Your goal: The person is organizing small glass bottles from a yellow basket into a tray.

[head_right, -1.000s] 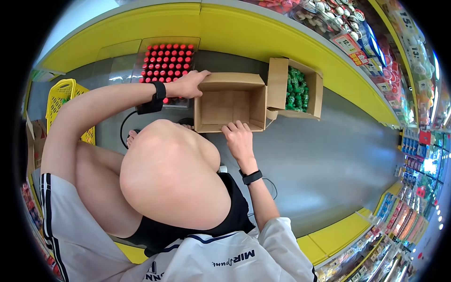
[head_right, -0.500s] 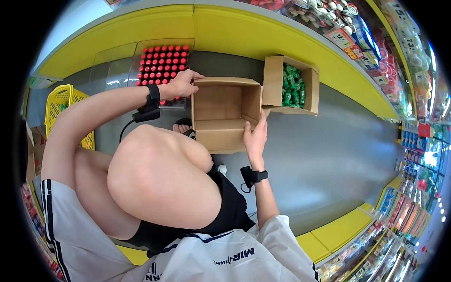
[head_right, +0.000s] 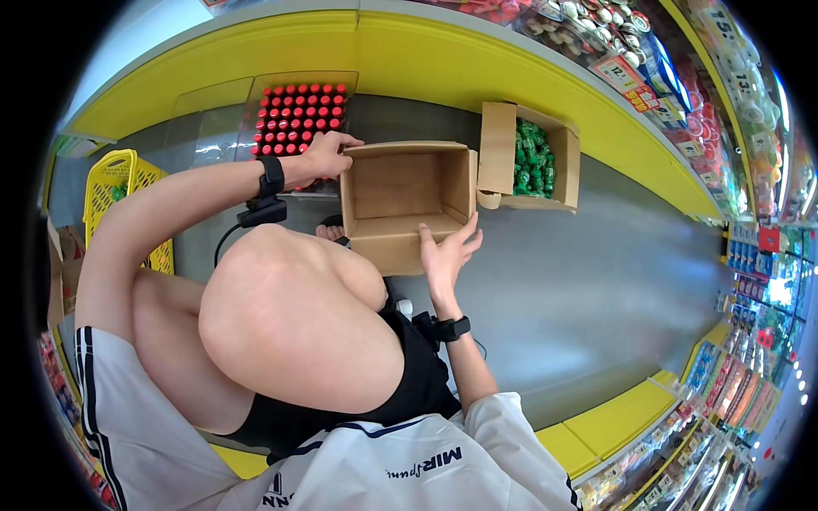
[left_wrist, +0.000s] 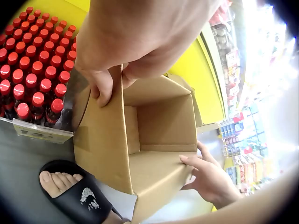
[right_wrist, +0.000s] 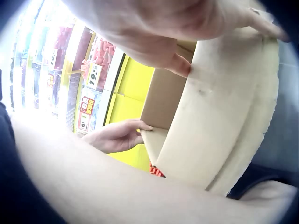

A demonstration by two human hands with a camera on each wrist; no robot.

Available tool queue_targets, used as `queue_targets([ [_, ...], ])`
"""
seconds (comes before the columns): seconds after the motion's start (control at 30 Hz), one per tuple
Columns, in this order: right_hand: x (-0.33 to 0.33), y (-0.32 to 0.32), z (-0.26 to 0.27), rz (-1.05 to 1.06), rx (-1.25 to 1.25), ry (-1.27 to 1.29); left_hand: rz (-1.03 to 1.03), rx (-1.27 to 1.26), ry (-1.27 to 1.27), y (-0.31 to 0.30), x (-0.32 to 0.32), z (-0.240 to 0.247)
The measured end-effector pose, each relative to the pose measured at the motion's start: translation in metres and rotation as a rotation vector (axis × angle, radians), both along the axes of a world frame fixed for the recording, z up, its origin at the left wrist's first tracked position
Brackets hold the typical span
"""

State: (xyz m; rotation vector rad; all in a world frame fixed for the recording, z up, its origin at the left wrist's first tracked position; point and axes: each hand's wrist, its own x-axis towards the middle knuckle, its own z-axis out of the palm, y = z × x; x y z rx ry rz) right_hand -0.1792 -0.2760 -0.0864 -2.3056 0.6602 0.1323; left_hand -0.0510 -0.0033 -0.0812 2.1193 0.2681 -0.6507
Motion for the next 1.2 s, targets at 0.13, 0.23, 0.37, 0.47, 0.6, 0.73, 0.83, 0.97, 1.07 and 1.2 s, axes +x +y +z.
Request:
queue_targets([
  [0.13,0.019,-0.023,-0.029,0.075,0.162,-0.132,0.031,-0.086,0.093,0.0,0.001,0.009],
  [0.23,0.037,-0.035,-0.036,0.07,0.151,-0.124,0.032,-0.174,0.137,0.002,0.0,0.006],
  [0.37,0.077,-0.044,-0.033,0.074,0.089,-0.188,0.052,-0.262,0.238,0.0,-0.015,0.005],
  [0.47,0.111,-0.039,-0.013,0.209,0.04,-0.187,0.063,-0.292,0.317,0.0,-0.024,-0.015],
  [0.6,0.146,-0.026,-0.027,0.26,0.116,-0.286,0.142,-0.332,0.31,0.0,-0.035,-0.022],
  [0.73,0.167,-0.015,-0.033,0.433,0.142,-0.434,0.212,-0.399,0.315,0.0,-0.034,-0.022],
  [0.83,0.17,-0.009,-0.049,0.338,0.162,-0.322,0.263,-0.412,0.281,-0.011,-0.031,-0.023],
  [0.97,0.138,0.013,-0.02,0.366,0.195,-0.135,0.326,-0.423,0.242,-0.022,-0.017,-0.033],
  [1.07,0.137,0.012,-0.041,0.411,0.02,-0.219,0.262,-0.362,0.269,-0.022,-0.01,-0.023],
  [1.2,0.158,0.01,-0.043,0.371,-0.005,-0.228,0.203,-0.371,0.265,-0.025,-0.012,-0.011],
])
